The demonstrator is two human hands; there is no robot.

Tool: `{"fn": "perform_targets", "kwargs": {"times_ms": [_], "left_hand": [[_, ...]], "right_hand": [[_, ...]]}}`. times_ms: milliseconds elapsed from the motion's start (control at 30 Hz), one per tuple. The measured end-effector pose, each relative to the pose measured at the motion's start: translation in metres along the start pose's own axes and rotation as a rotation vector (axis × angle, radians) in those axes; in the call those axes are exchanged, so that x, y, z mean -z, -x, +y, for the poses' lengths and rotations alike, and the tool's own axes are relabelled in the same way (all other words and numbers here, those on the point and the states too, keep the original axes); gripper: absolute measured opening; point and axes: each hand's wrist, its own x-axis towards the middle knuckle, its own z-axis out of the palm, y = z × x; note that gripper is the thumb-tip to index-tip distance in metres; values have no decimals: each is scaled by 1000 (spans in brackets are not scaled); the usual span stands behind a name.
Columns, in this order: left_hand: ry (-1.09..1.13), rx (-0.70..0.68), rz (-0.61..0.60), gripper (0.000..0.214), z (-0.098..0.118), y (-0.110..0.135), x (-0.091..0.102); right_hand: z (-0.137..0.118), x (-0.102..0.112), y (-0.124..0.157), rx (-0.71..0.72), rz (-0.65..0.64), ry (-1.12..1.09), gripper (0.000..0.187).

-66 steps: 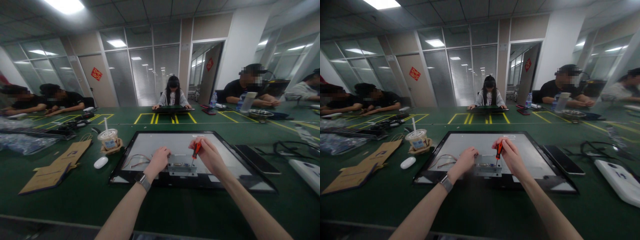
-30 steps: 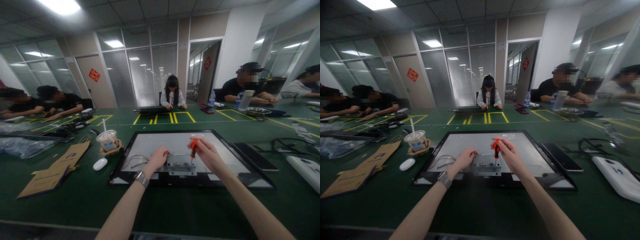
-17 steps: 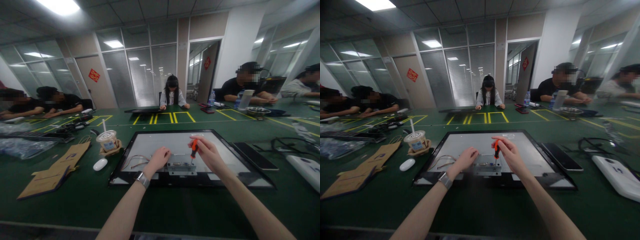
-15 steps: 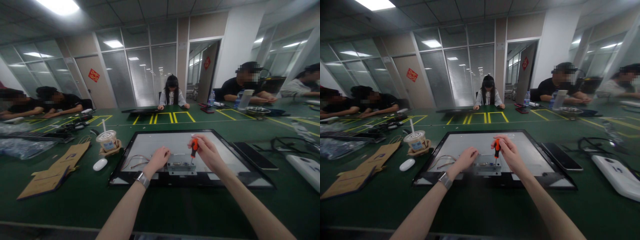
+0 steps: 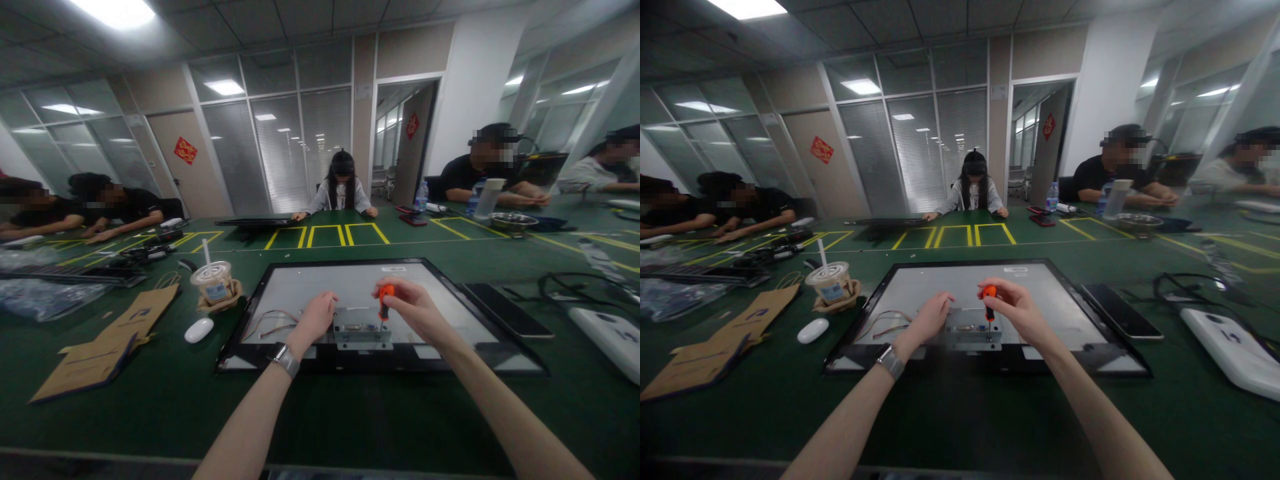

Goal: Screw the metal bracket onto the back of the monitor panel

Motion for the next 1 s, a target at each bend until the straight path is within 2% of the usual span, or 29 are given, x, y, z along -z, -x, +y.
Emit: {"fn": "perform_targets", "kwargs": {"times_ms": [67, 133, 200, 267, 433, 500, 567, 667, 733, 833, 933, 1000], "left_hand": [[-30, -10, -19, 34, 2, 0, 2], [-55, -19, -35, 36, 3, 1, 2], [-61, -22, -38, 36, 3, 1, 2], [-54, -22, -34, 36, 2, 1, 1], [-62, -32, -38, 35, -1, 0, -1], [-72, -31, -38, 35, -2, 0, -1], [-70, -31, -34, 35, -2, 0, -1], [-67, -31, -35, 34, -1, 0, 0], [-67, -31, -40, 35, 0, 0, 0], [-66, -33, -45, 36, 1, 0, 1], [-69, -29, -43, 35, 2, 1, 1], [-69, -21, -44, 36, 2, 1, 1]], "right_hand": [[-3, 3, 1, -14, -98, 10, 26], [-4, 5, 1, -11, -138, 29, 29], [-3, 5, 0, 13, -78, 68, 31], [-1, 5, -2, 63, 35, 138, 31], [5, 2, -4, 299, 221, 431, 19], [4, 1, -3, 361, 227, 521, 14], [3, 2, -2, 370, 181, 542, 16], [3, 3, 0, 293, 85, 438, 27], [5, 3, 0, 249, 69, 398, 31], [7, 2, -2, 311, 134, 514, 30], [4, -1, -3, 412, 210, 643, 22], [1, -3, -2, 435, 214, 669, 18]]}}
